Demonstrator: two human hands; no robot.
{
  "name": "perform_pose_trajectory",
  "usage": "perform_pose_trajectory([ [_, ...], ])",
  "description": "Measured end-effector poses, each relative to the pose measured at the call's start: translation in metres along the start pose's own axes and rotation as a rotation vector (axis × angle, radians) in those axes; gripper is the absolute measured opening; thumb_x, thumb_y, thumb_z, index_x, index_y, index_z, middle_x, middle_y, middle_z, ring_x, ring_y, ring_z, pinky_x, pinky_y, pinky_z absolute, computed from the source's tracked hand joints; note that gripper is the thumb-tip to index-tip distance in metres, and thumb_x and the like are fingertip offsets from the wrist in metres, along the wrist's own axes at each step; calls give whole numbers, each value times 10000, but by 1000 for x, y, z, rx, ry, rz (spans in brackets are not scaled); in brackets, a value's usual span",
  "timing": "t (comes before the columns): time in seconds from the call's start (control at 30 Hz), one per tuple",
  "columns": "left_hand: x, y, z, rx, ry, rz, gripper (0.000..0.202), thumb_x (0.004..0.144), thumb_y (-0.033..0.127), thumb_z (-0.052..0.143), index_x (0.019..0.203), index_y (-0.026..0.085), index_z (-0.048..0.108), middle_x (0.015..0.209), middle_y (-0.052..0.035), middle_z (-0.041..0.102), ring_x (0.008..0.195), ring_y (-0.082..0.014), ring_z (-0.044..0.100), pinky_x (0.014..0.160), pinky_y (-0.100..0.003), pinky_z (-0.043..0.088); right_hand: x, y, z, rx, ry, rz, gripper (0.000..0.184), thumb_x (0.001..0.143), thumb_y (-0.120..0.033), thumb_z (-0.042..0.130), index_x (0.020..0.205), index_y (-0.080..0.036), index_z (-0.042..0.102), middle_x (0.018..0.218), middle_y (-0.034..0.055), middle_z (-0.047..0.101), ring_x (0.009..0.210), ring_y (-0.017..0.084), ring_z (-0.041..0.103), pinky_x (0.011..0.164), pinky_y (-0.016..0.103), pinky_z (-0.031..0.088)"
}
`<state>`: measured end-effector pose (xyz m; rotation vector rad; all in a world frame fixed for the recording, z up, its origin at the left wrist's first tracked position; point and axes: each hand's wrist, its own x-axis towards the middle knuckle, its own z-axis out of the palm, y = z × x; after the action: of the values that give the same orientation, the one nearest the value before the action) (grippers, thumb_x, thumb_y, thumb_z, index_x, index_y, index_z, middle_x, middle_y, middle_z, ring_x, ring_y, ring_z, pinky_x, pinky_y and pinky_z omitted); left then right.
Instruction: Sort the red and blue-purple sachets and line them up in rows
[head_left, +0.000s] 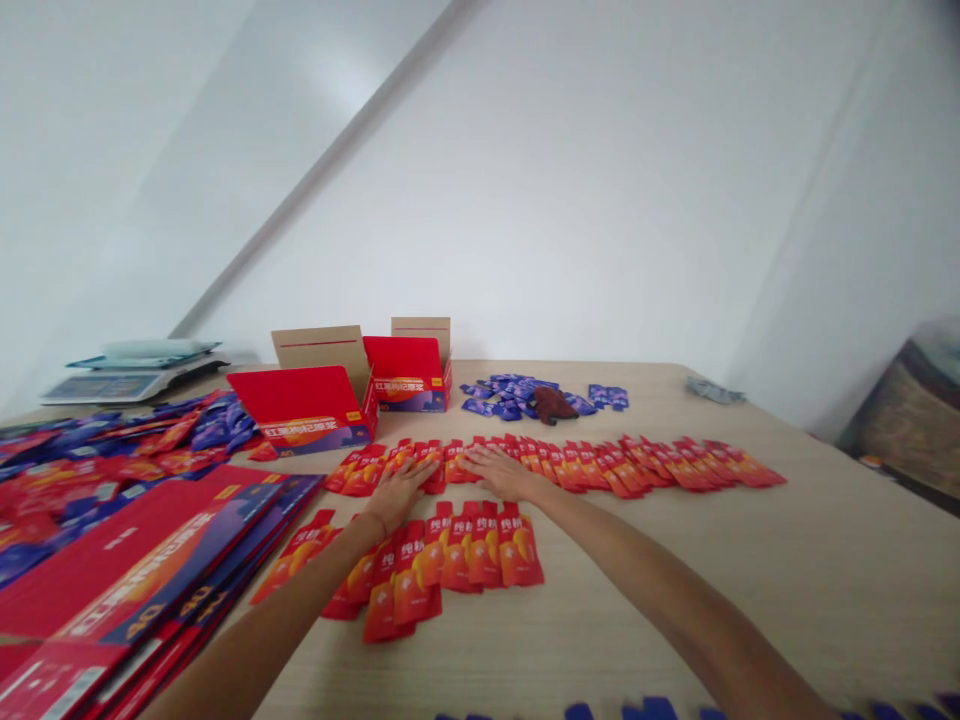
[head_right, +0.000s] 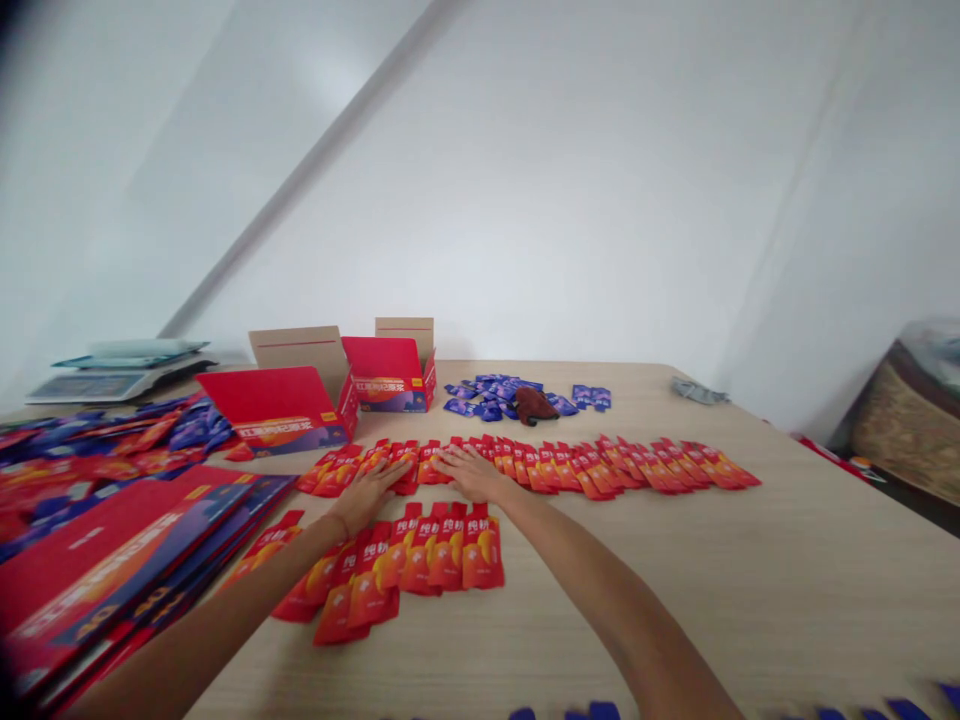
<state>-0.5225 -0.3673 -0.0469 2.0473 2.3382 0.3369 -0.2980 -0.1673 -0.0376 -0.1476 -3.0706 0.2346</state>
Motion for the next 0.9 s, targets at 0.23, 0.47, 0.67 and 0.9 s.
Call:
perform_pose_trajectory([
  [0.23,7,-10,4,19,-87,79,579,1030,271,337,1608,270,364,1677,-47,319,1566,-306,232,1248,-536,226,-53,13,-6,-14,65,141,703,1044,-626,320,1647,-272,251,1703,72,262,1587,308,144,1265,613,15],
  [0.47,23,2,-7,129,-10,69,599,1054,447,359,1632,302,295,1699,-44,267,1578,-355,162,1234,-619,214,-82,30,-16,-19,184,421,614,1061,-559,245,1578,-281,426,1679,51,334,1565,312,216,1253,618,91],
  [0.67,67,64,0,81,-97,231,599,1078,556,311,1640,366,226,1714,-24,216,1578,-366,150,1237,-645,161,-110,66,-24,-2,182,512,620,1066,-516,213,1614,-265,356,1708,50,260,1586,295,142,1255,589,104],
  [0.9,111,121,26,59,-201,359,637,1057,660,294,1627,380,243,1706,-67,223,1563,-397,192,1215,-651,202,-169,92,-8,-24,125,601,674,1057,-596,180,1632,-271,311,1705,67,259,1586,318,138,1250,615,45],
])
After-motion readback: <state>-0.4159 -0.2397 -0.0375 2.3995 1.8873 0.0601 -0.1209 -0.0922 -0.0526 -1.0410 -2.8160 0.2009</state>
